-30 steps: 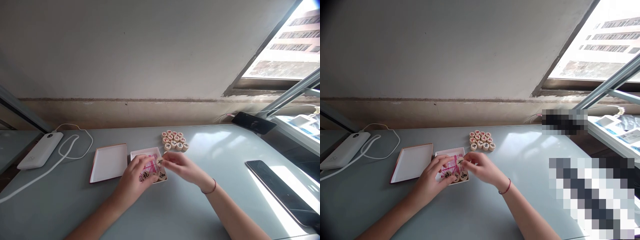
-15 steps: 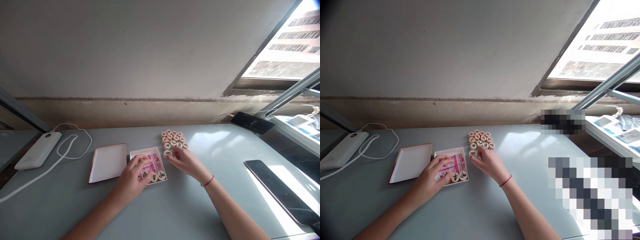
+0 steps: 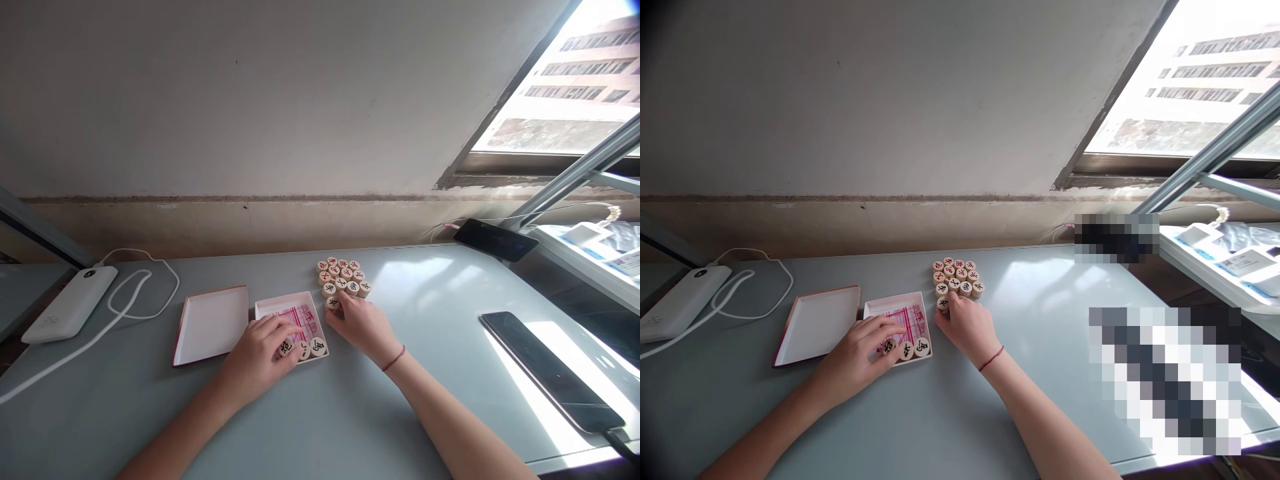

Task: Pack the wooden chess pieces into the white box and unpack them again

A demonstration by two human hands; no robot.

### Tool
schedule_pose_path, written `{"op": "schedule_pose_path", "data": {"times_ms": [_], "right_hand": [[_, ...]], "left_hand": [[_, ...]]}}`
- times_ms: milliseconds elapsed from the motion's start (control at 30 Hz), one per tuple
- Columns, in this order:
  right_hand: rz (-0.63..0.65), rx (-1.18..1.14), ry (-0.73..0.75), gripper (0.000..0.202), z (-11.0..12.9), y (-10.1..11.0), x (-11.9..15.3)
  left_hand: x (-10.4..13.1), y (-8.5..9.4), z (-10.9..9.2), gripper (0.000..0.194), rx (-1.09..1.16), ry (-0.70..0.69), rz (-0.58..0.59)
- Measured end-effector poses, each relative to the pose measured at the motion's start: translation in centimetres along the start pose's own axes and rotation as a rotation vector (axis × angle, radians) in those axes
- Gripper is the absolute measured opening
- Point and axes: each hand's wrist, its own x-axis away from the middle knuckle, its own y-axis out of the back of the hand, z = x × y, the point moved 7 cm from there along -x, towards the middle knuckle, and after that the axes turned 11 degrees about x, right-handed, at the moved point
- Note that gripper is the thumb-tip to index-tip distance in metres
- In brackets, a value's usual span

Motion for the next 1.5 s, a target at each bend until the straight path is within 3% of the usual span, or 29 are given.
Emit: {"op": "schedule_pose_path", "data": {"times_ms": [167,267,433,533,900,1300,1400,1500], "right_hand": [[0.005,-0.043,-0.002,0.026,-0.5,1.1,0.4],[-0.022,-0.155,0.094,0.025,0.7,2.1,1.3],[0.149,-0.252,0.396,0.040,3.7,1.2,2.9],[0.215,-0.248,0.481,0.041,4.3,0.4,3.3],[0.208,-0.222,0.471,0.025,4.5,0.4,3.2],[0.263,-0.262,0.458,0.028,4.0,0.3,3.3],[0.319,-0.324,0.458,0.043,2.9,1.1,3.4],[0.246,-0.432,0.450,0.047,2.3,2.9,3.4]], "left_hand": [[0.2,-0.1,0.3,0.034,-0.148,-0.024,0.097],[0.4,0.0,0.5,0.039,-0.198,-0.019,0.115],[0.5,-0.1,0.9,0.023,-0.227,0.021,0.172],[0.5,-0.1,0.7,0.015,-0.194,0.028,0.204],[0.7,0.3,-0.1,0.012,-0.153,0.009,0.172],[0.6,1.1,0.3,0.009,-0.057,0.154,0.211],[0.5,1.6,0.5,0.009,-0.005,0.163,0.148],[0.3,2.2,0.3,0.010,0.138,0.162,0.042]]}}
